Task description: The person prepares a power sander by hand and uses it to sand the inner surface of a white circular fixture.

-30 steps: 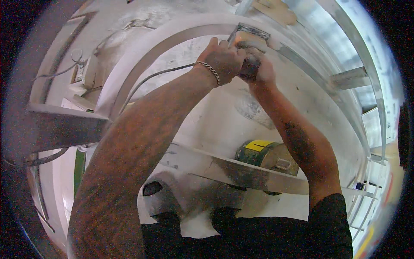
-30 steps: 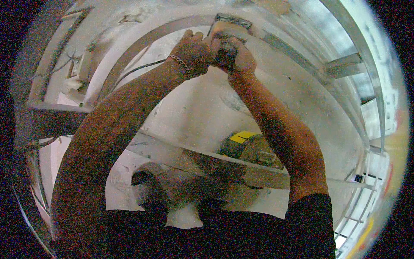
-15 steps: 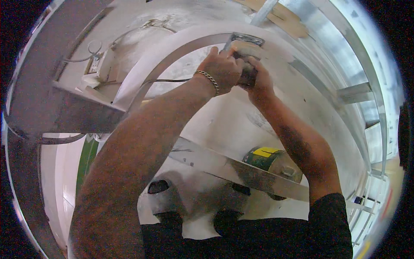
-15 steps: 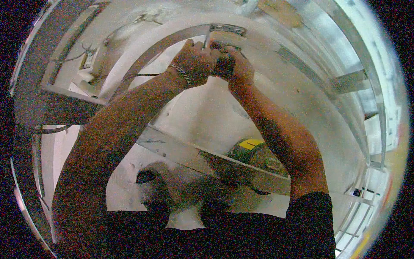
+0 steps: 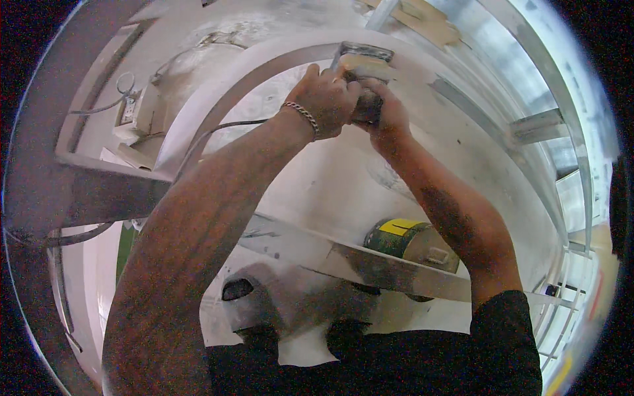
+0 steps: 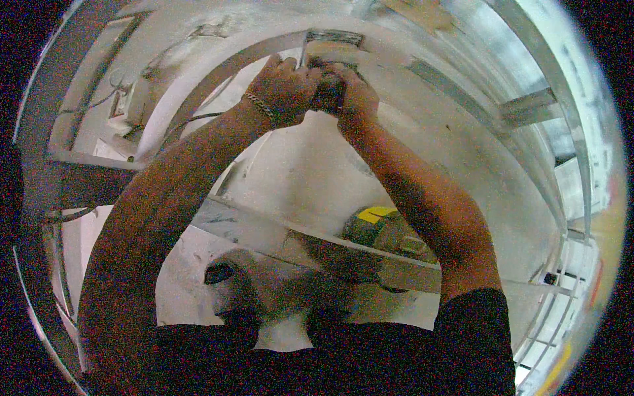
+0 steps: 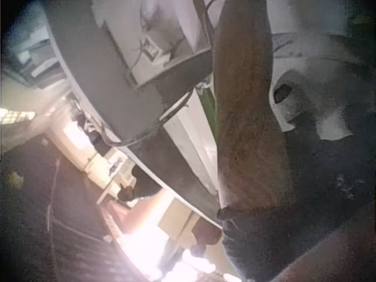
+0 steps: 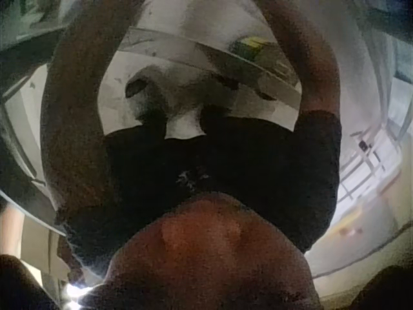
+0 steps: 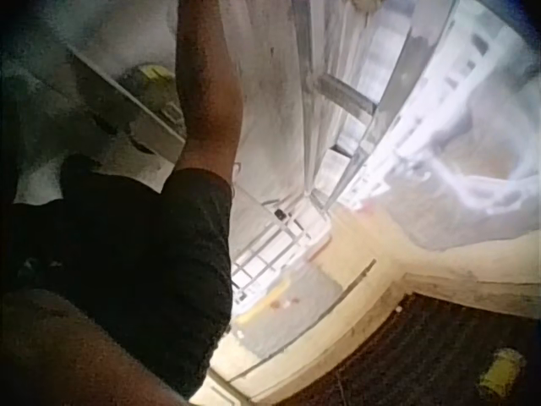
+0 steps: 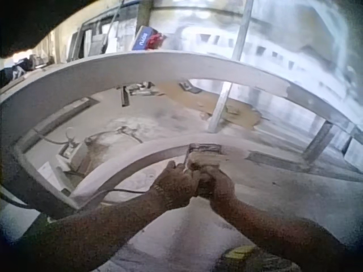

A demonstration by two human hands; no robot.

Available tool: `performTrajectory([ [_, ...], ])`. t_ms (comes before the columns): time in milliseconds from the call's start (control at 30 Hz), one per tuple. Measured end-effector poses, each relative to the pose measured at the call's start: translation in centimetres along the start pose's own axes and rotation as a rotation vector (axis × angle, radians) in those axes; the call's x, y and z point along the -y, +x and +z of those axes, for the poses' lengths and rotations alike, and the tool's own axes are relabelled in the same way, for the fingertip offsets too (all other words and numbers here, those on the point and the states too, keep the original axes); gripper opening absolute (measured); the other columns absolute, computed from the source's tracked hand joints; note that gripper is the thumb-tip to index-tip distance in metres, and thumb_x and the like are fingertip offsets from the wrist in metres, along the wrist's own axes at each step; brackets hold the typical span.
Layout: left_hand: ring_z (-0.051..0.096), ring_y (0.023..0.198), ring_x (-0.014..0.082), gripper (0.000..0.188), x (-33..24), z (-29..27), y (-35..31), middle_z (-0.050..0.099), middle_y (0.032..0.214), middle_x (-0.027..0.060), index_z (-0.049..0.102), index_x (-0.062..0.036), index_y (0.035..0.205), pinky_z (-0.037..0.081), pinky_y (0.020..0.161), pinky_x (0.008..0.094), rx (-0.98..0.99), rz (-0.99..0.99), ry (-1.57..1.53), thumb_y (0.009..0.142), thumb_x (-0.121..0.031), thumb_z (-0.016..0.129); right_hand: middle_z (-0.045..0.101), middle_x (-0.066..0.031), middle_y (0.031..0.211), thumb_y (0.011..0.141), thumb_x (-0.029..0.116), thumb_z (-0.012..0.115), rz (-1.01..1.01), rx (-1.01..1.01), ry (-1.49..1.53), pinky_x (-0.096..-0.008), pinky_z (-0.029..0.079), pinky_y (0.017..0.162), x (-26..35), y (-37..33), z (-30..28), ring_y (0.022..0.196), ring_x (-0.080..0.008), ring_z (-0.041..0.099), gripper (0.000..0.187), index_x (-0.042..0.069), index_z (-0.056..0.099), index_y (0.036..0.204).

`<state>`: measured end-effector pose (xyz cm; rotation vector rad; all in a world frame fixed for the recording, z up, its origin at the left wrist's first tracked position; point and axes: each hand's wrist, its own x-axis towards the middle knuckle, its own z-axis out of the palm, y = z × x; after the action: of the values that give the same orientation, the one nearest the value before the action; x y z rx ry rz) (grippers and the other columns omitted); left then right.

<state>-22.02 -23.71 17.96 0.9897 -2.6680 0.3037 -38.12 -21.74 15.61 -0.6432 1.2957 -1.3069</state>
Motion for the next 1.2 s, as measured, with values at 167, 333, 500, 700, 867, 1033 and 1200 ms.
performTrajectory([
  [167, 0.065, 0.082, 0.0296, 0.031, -1.2, 0.6, 2.6, 0.065, 0.09, 0.0115, 0.057, -0.0088, 0.105, 0.046, 0.079, 0.0463, -0.001, 0.047, -0.003, 0.078, -0.024, 0.065, 0.065, -0.0094, 0.109, 0.093, 0.031, 0.051, -0.039, 0.081, 0.117, -0.0428, 0.056, 0.079, 1.8, -1.1, -2.0, 0.091, -0.0243, 0.067, 0.035, 0.008, 0.058, 0.118],
  [333, 0.065, 0.085, 0.03, 0.035, -3.1, 1.0, 5.0, 0.066, 0.092, 0.0107, 0.058, -0.0094, 0.11, 0.047, 0.079, 0.0468, -0.065, 0.1, -0.006, 0.079, -0.024, 0.064, 0.065, -0.0074, 0.11, 0.093, 0.032, 0.05, -0.048, -0.069, 0.143, -0.0436, 0.053, 0.085, 2.1, -0.2, -5.2, 0.097, -0.0229, 0.064, 0.034, 0.011, 0.058, 0.119],
  [500, 0.066, 0.089, 0.0276, 0.024, -4.4, 1.4, 6.0, 0.068, 0.092, 0.0097, 0.06, -0.0113, 0.104, 0.045, 0.082, 0.0463, -0.095, 0.1, -0.021, 0.083, -0.022, 0.061, 0.064, -0.0055, 0.108, 0.093, 0.034, 0.05, -0.056, -0.218, 0.115, -0.0409, 0.053, 0.084, 2.6, -0.6, -5.4, 0.097, -0.0206, 0.063, 0.035, 0.013, 0.057, 0.119],
  [700, 0.066, 0.094, 0.0258, 0.015, -3.6, 0.5, 5.0, 0.07, 0.094, 0.0096, 0.063, -0.0106, 0.098, 0.043, 0.086, 0.0453, -0.033, 0.065, -0.02, 0.086, -0.02, 0.059, 0.065, -0.0053, 0.109, 0.092, 0.035, 0.051, -0.094, 0.051, 0.107, -0.0412, 0.054, 0.081, 2.1, -0.5, -5.2, 0.096, -0.02, 0.064, 0.034, 0.014, 0.057, 0.119],
  [867, 0.066, 0.093, 0.0261, 0.016, -2.2, 0.9, 3.3, 0.07, 0.093, 0.0095, 0.062, -0.0096, 0.098, 0.043, 0.086, 0.0454, -0.101, 0.056, 0.032, 0.086, -0.02, 0.059, 0.065, -0.0064, 0.108, 0.092, 0.033, 0.051, -0.17, 0.069, -0.071, -0.0408, 0.054, 0.079, 0.8, -0.1, -4.1, 0.096, -0.0212, 0.064, 0.033, 0.014, 0.058, 0.118],
  [1033, 0.067, 0.091, 0.0273, 0.016, -2.0, 0.9, 2.7, 0.069, 0.092, 0.0105, 0.062, -0.0091, 0.098, 0.043, 0.086, 0.0454, -0.076, 0.052, 0.002, 0.085, -0.018, 0.06, 0.066, -0.0096, 0.106, 0.092, 0.033, 0.052, -0.048, -0.016, 0.129, -0.0396, 0.057, 0.074, 1.1, -0.7, -2.8, 0.09, -0.0236, 0.067, 0.033, 0.011, 0.061, 0.115],
  [1200, 0.066, 0.089, 0.0279, 0.015, -3.5, 1.3, 4.7, 0.069, 0.092, 0.0103, 0.062, -0.0088, 0.097, 0.043, 0.084, 0.0444, -0.087, 0.071, -0.02, 0.085, -0.017, 0.06, 0.067, -0.0126, 0.102, 0.091, 0.029, 0.054, -0.296, -0.06, 0.016, -0.0384, 0.06, 0.071, 0.5, 1.0, -6.4, 0.086, -0.0264, 0.069, 0.032, 0.006, 0.063, 0.111],
])
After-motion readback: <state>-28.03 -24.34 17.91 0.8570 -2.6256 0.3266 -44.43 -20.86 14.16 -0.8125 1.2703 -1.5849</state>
